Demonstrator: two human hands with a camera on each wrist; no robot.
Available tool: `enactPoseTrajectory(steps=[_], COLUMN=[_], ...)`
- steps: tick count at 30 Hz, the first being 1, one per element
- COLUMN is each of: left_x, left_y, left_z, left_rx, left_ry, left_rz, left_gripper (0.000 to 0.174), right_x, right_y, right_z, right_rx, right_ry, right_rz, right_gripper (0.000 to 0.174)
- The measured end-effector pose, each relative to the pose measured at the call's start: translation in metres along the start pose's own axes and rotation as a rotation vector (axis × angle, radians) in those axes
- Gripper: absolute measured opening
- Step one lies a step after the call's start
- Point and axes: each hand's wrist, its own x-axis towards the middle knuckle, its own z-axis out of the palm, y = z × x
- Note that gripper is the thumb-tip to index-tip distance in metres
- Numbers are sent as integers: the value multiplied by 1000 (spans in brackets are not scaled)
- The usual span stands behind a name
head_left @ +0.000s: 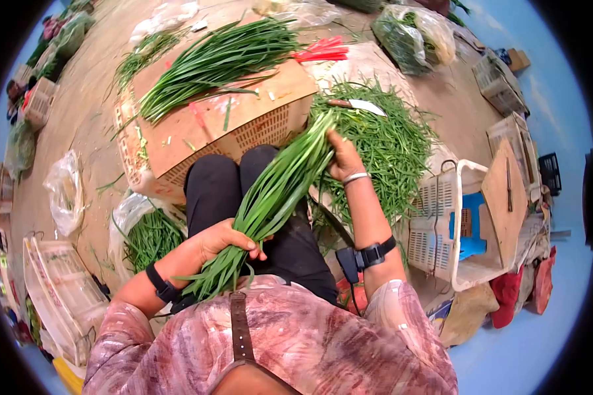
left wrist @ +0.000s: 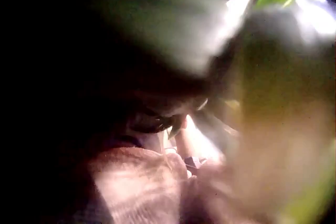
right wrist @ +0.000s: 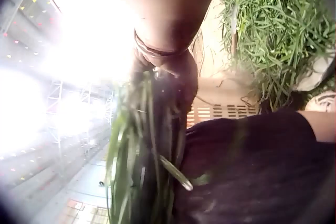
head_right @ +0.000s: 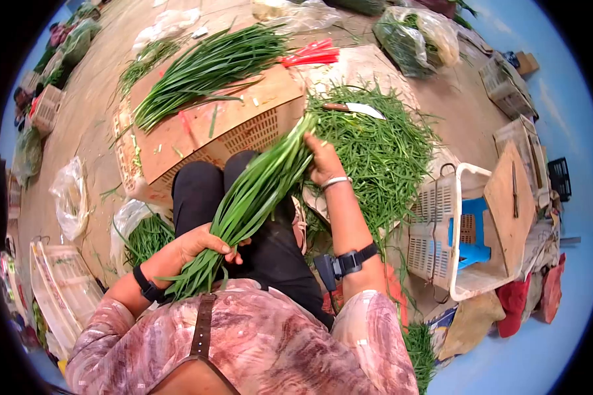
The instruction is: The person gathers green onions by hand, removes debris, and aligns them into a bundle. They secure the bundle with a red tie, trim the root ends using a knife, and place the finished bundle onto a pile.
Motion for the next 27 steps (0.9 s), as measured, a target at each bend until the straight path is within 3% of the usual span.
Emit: enactPoseTrajectory(steps=[3, 4, 5, 6, 7, 8, 10, 12, 14, 15, 17, 20, 22, 27], left_x=[-24, -30, -26, -19, -6, -10, -12, -9, -16, -17, -17, -23, -26, -26], left_y=[28, 34, 30, 21, 14, 15, 2, -9, -13, -14, -25, -29, -30, -25], left_z=[24, 34, 34, 30, 6, 24, 18, -3, -10, -15, -29, -23, -20, -17], left_rx=[-105, -158, -191, -219, -95, -247, -464, -455, -637, -593, -591, -628, -708, -679], left_ry=[-176, -178, -61, 53, -92, -167, -220, -268, -658, -692, -629, -505, -405, -474], left_rz=[7, 63, 71, 88, 45, 66, -16, 20, -5, -15, -54, -79, -65, -44], left_gripper=[48, 43, 39, 36, 32, 38, 43, 42, 32, 25, 24, 24, 24, 20], right_x=[-46, -65, -74, -66, -66, -66, -72, -72, -83, -84, -79, -69, -70, -70], right_y=[-30, -45, -54, -52, -47, -44, -33, -23, -16, -13, -3, 5, -4, -49], right_z=[7, 8, 11, 5, -2, -11, -40, -44, -35, -31, -25, -41, -44, -62], right_rx=[-6, 77, 127, 135, -32, -200, -66, -102, -51, -78, -215, -187, -266, -29], right_ry=[-5, -50, -53, -53, 31, 122, 43, 23, -65, -57, 3, -94, 66, 101], right_rz=[-240, -279, -341, -304, -223, -144, -115, -42, -7, 7, 62, 109, 69, -130], right_gripper=[25, 24, 25, 24, 24, 25, 35, 37, 38, 40, 42, 26, 16, 10])
